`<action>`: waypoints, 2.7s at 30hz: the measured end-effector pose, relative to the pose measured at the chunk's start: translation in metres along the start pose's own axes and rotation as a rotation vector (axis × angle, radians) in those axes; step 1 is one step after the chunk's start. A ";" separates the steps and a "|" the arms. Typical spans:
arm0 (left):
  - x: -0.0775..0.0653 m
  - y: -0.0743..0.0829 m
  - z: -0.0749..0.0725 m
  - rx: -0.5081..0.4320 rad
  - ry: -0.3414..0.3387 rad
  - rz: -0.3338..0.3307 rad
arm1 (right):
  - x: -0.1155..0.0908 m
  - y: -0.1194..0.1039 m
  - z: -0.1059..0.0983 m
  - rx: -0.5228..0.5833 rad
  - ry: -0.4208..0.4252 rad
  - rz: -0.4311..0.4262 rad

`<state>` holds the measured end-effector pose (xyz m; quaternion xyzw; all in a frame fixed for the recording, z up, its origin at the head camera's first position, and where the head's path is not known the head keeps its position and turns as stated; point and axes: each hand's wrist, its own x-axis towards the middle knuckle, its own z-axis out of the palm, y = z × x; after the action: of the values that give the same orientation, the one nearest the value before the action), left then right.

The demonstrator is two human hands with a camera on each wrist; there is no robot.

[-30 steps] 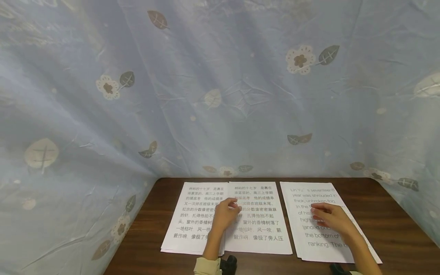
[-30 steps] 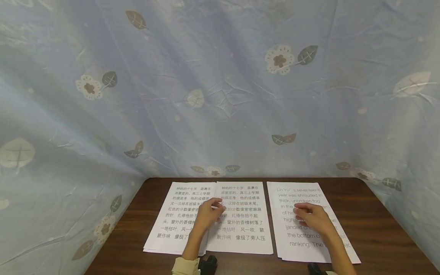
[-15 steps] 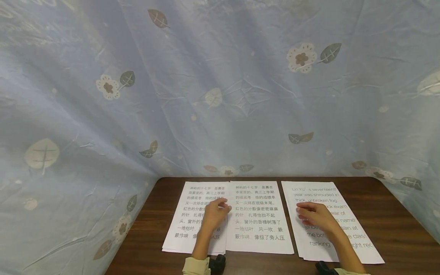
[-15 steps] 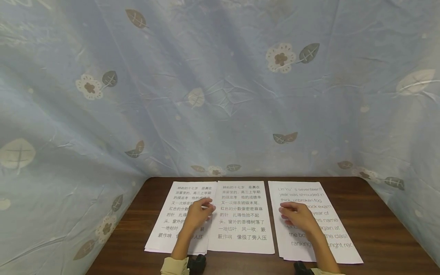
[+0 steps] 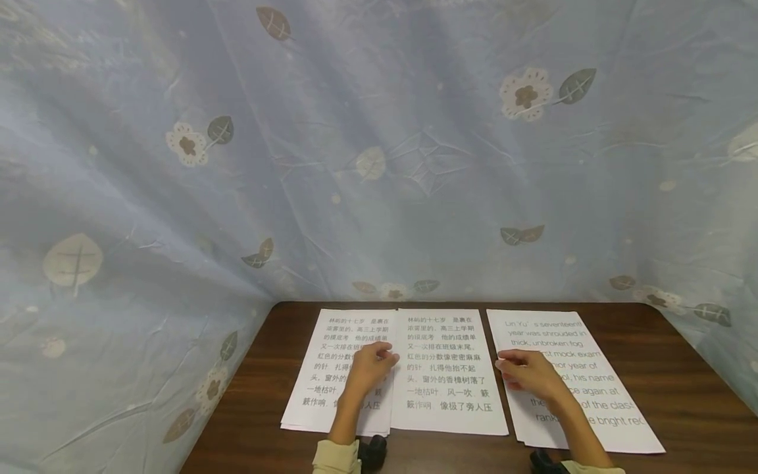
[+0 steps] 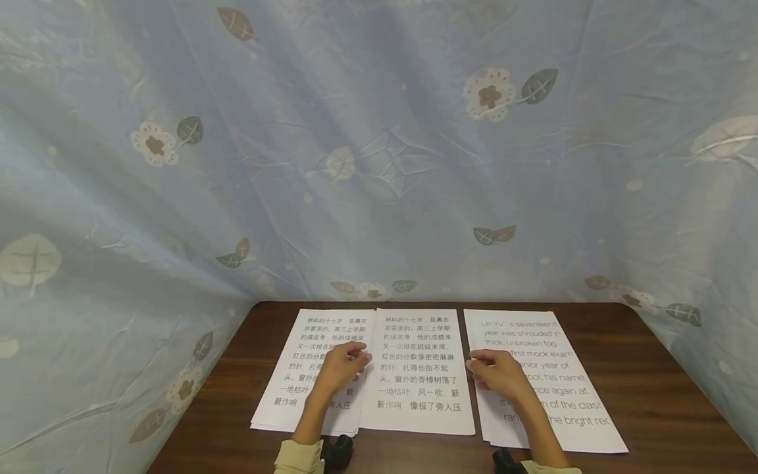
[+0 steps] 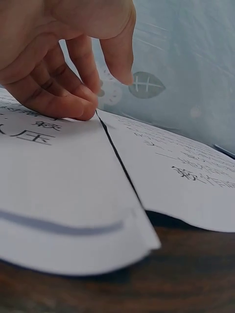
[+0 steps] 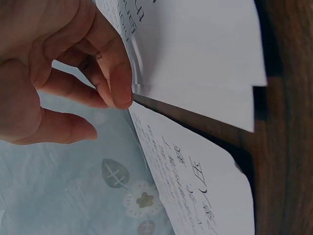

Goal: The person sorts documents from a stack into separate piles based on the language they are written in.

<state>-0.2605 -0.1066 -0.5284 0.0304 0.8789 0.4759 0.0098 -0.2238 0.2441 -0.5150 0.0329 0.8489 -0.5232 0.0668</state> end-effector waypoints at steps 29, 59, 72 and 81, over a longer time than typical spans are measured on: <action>0.001 0.005 0.010 0.157 -0.001 0.023 | 0.001 -0.006 0.021 -0.234 0.056 0.004; -0.002 0.021 0.010 0.010 0.028 0.052 | -0.008 -0.018 0.013 0.012 0.009 -0.066; -0.003 0.015 -0.002 -0.042 0.047 0.063 | -0.008 -0.021 0.016 0.036 0.010 -0.070; -0.006 0.004 -0.017 -0.051 0.069 0.071 | -0.004 -0.023 0.032 0.102 -0.009 -0.061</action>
<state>-0.2555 -0.1189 -0.5162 0.0447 0.8648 0.4989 -0.0365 -0.2206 0.2049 -0.5086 0.0081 0.8214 -0.5679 0.0527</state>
